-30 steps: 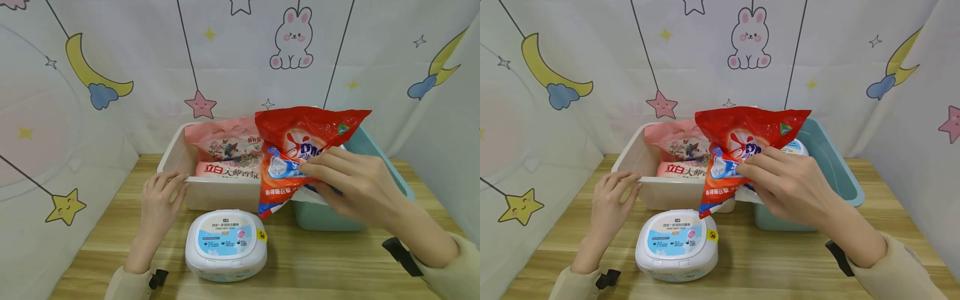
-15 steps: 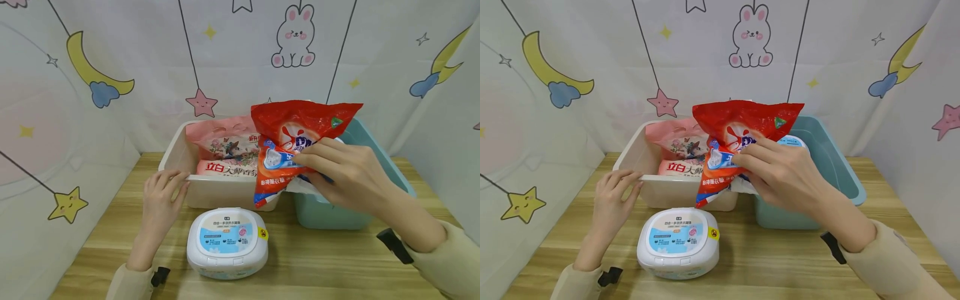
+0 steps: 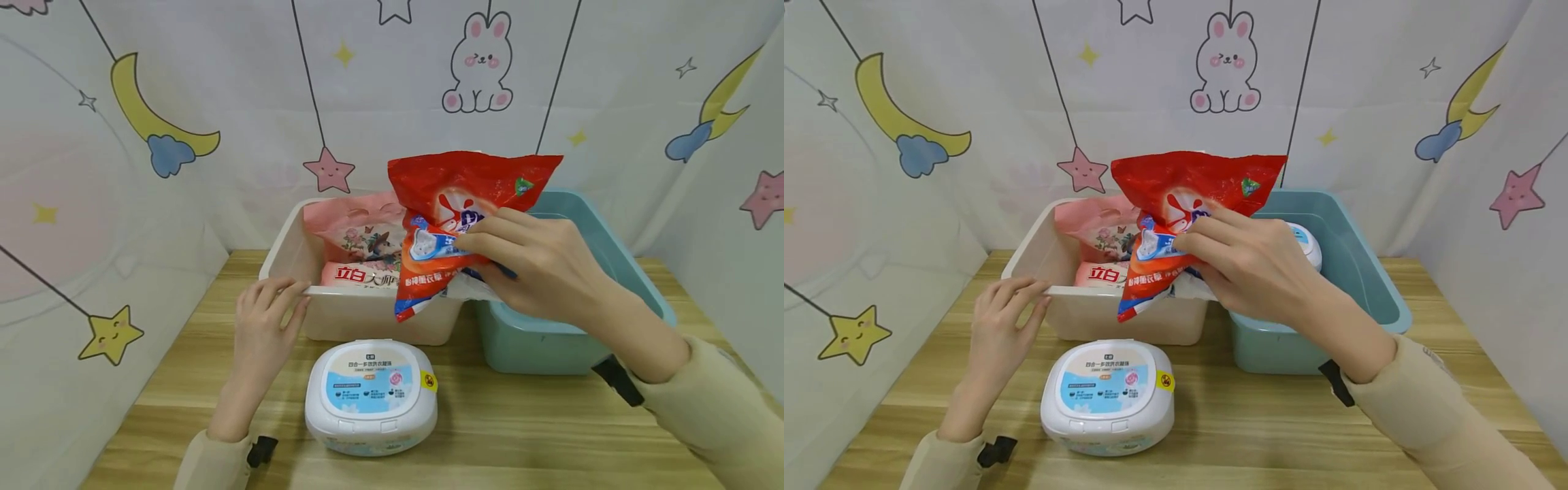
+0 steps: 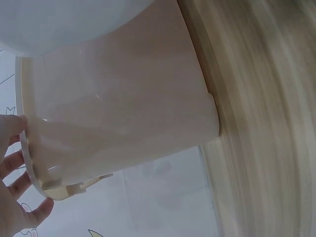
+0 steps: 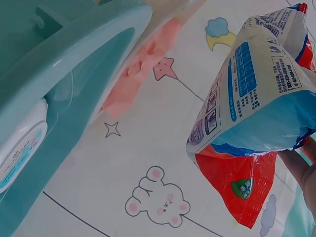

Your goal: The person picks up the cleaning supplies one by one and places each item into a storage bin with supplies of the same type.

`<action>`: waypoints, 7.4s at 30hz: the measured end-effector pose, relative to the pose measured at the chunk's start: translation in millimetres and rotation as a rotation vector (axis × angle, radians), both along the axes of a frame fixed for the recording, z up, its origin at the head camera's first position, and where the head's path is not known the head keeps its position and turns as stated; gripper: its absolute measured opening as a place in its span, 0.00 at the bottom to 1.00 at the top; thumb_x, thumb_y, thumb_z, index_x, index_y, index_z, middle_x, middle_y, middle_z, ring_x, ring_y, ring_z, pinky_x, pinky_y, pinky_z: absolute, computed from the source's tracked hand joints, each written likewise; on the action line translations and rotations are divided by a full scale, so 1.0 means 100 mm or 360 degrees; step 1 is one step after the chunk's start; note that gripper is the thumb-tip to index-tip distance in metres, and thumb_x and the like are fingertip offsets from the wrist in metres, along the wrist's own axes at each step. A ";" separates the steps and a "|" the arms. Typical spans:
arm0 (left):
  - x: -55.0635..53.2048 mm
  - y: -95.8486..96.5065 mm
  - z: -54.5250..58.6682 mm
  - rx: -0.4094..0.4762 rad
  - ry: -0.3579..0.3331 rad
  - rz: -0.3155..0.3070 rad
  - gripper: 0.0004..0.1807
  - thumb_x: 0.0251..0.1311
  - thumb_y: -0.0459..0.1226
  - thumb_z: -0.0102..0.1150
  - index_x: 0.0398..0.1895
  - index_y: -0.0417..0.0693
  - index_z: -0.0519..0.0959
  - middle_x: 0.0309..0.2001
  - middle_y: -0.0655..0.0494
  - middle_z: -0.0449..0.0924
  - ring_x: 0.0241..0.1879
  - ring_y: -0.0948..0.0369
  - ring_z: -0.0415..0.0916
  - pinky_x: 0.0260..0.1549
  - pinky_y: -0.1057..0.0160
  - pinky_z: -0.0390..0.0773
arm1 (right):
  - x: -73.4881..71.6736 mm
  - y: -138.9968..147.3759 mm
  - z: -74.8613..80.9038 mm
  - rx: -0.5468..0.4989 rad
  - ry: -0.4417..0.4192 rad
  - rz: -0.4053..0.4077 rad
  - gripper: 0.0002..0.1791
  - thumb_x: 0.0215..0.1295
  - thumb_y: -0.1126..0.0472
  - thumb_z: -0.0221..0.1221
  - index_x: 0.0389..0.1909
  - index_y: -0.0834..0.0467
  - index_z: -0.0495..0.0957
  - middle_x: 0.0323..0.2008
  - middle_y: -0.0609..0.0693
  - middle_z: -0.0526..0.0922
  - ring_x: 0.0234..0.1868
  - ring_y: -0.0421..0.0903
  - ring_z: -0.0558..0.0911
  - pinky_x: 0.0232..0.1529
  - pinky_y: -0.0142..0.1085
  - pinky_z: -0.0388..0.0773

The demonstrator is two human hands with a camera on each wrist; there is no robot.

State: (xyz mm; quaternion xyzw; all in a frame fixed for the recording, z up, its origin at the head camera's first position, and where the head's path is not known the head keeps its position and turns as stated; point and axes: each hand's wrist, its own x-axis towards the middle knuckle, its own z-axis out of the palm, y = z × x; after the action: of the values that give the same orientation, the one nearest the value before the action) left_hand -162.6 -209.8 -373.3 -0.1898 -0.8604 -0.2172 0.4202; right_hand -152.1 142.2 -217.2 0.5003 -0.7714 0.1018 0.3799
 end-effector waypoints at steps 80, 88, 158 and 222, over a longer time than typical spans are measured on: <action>0.00 -0.02 0.00 0.0004 0.0005 -0.0008 0.12 0.55 0.34 0.66 0.43 0.43 0.83 0.42 0.44 0.80 0.48 0.45 0.71 0.51 0.43 0.66 | -0.89 -0.75 -0.17 0.0505 -0.0383 -0.0307 0.08 0.59 0.63 0.59 0.41 0.53 0.78 0.46 0.50 0.85 0.47 0.48 0.83 0.32 0.37 0.81; -0.01 -0.02 0.01 -0.0014 -0.0003 -0.0015 0.12 0.55 0.34 0.66 0.43 0.44 0.83 0.42 0.45 0.80 0.48 0.45 0.72 0.51 0.42 0.67 | -0.99 -0.79 -0.18 0.0567 -0.0496 -0.0377 0.10 0.58 0.62 0.59 0.42 0.53 0.78 0.49 0.51 0.84 0.48 0.48 0.82 0.36 0.38 0.81; 0.01 -0.03 0.03 -0.0020 -0.0030 -0.0008 0.12 0.56 0.35 0.65 0.44 0.45 0.83 0.43 0.46 0.81 0.48 0.46 0.72 0.52 0.43 0.66 | -1.28 -0.89 -0.69 0.1165 -0.1057 -0.0570 0.28 0.54 0.59 0.68 0.59 0.53 0.75 0.53 0.50 0.82 0.49 0.50 0.80 0.58 0.48 0.77; 0.01 -0.01 0.01 0.0025 -0.0012 -0.0032 0.13 0.56 0.34 0.65 0.46 0.45 0.83 0.45 0.45 0.80 0.49 0.46 0.71 0.52 0.43 0.65 | -1.04 -0.63 -0.46 0.1158 -0.1465 -0.0692 0.25 0.62 0.52 0.63 0.60 0.50 0.73 0.63 0.52 0.74 0.64 0.53 0.72 0.63 0.55 0.70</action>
State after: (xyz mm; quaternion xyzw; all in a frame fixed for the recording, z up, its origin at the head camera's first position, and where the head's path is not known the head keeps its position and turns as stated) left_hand -161.4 -210.8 -372.3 -0.1943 -0.8583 -0.2288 0.4163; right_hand -255.6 79.1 -263.4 0.3340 -0.9254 -0.0418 -0.1741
